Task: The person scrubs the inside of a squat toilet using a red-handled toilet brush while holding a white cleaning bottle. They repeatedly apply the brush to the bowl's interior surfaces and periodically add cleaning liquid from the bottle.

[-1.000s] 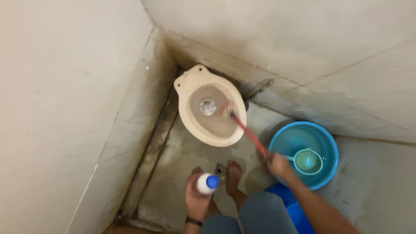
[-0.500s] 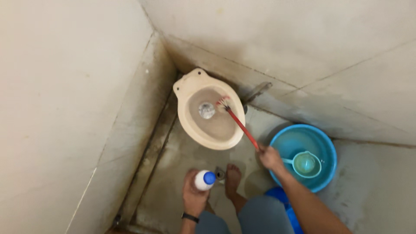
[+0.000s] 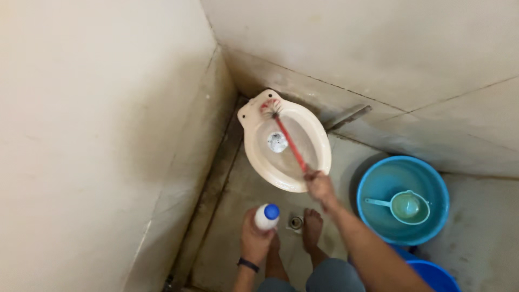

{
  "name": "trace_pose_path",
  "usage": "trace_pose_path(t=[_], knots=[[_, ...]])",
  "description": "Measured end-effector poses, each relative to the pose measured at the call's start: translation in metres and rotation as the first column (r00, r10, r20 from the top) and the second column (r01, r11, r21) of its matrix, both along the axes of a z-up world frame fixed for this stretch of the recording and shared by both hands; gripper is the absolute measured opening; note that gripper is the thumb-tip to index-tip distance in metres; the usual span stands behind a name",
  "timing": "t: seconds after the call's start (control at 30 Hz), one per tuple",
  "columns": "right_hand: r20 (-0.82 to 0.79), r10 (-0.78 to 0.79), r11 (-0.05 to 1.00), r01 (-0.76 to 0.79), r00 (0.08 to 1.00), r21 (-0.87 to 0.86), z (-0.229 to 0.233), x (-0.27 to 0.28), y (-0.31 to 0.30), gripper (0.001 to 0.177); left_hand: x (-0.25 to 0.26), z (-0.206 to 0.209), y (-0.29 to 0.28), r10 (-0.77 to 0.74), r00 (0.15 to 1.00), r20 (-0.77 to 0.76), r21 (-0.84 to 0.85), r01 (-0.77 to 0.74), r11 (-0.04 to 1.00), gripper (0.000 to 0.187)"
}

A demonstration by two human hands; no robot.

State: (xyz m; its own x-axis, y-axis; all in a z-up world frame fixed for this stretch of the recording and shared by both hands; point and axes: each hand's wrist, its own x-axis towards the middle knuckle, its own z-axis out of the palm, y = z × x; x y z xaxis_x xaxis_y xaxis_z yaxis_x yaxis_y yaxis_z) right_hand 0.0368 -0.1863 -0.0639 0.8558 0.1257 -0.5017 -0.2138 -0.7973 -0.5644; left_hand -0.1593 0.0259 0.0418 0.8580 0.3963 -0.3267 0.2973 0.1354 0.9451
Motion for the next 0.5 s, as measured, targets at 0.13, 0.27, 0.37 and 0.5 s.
trace_pose_path(t=[0.13,0.27,0.37,0.5], knots=[[-0.154,-0.084,0.996,0.087,0.984,0.011,0.029,-0.086,0.039,0.039,0.006,-0.009,0.032,-0.046,0.998,-0.043,0.097,0.05,0.994,0.072],[-0.159,-0.282,0.954,0.293,0.946,0.055,0.03,-0.094,0.062,0.035,0.012,-0.018,0.058,-0.078,0.997,-0.008,0.062,0.078,0.995,0.074],[-0.227,-0.381,0.855,0.435,0.896,0.284,-0.02,-0.108,0.071,0.04,-0.006,-0.016,0.074,-0.127,0.99,-0.057,0.221,0.136,0.966,0.073],[0.34,-0.223,0.896,0.055,0.914,0.441,-0.026,-0.152,0.082,0.021,0.005,-0.009,0.083,-0.167,0.984,-0.055,0.193,0.175,0.966,0.066]])
